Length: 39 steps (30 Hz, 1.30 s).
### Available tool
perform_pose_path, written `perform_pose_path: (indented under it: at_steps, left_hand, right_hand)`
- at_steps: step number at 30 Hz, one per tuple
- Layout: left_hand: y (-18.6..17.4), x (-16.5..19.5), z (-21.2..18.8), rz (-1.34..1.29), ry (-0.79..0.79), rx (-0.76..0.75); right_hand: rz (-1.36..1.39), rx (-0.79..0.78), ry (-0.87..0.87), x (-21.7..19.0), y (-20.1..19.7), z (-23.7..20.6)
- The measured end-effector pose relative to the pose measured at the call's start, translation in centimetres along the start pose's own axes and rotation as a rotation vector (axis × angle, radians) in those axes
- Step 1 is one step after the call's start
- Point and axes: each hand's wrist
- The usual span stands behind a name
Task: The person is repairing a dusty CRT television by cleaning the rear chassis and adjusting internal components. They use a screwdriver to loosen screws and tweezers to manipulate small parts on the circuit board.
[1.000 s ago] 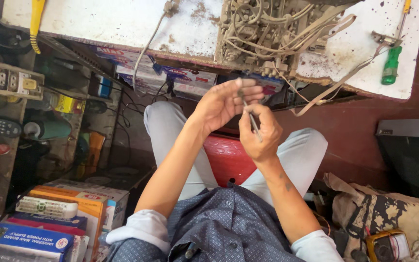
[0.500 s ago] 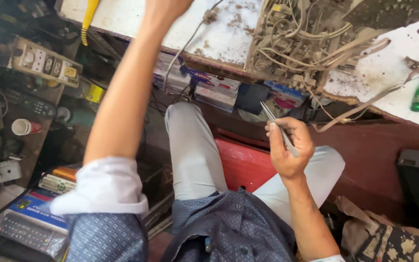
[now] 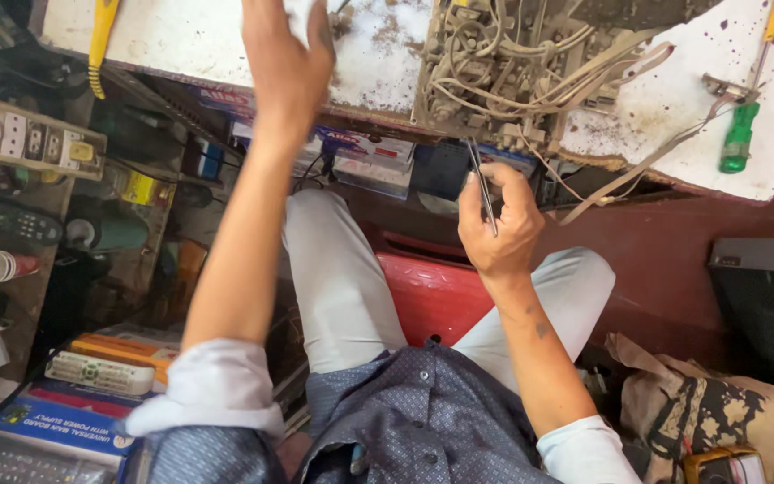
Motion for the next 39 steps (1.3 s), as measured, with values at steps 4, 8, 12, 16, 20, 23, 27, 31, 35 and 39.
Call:
perform_pose_path:
  at_steps: [4,8,12,16,20,23,27,31,35,39]
  left_hand:
    - [-0.1,4.1,-7.0,-0.296,-0.342,-0.057]
    - [0.6,8.4,-12.8,-0.791,-0.683,-0.125]
    - [2.1,9.0,-16.7,-0.942,-0.973,-0.306]
    - [3.3,8.8,-18.5,-1.386,-1.271,-0.434]
    - [4.7,9.4,-17.9,-1.536,-1.476,-0.584]
    - [6.1,9.9,-17.0,-1.707,-1.524,-0.697]
    - [7.8,9.8,-16.4,-1.84,-1.518,-0.697]
    - [8.2,9.6,-15.7,-1.867,-1.524,-0.702]
    - [7.0,10.1,-14.6,-1.866,-1.565,-0.738]
    - [5.7,11.1,-14.3,-1.716,-1.469,-0.747]
  right_hand:
    - [-0.01,0.007,-0.01,0.3,0.8,0.4]
    - [-0.051,-0.01,-0.102,0.6,1.1,0.8]
    - [-0.058,0.013,-0.183,0.4,0.4,0.2]
    - [-0.05,0.043,0.016,0.2,-0.5,-0.6]
    - [-0.061,0.051,0.014,0.7,-0.3,-0.3]
    - [-0.034,0.051,-0.002,0.9,0.2,-0.1]
    - [-0.016,0.054,0.026,0.9,0.8,0.2]
    - [-0.053,0.066,-0.013,0.5,0.2,-0.4]
    - [-0.033,0.014,0.033,-0.3,-0.9,-2.3]
    - [-0.011,-0.052,0.068,-0.3,-1.3,-2.9]
Point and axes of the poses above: each hand's wrist, its own z-axis towards the middle knuckle, its own y-axis out of the palm, x = y × z, and after that the axes turned 5 degrees about -y, right-handed
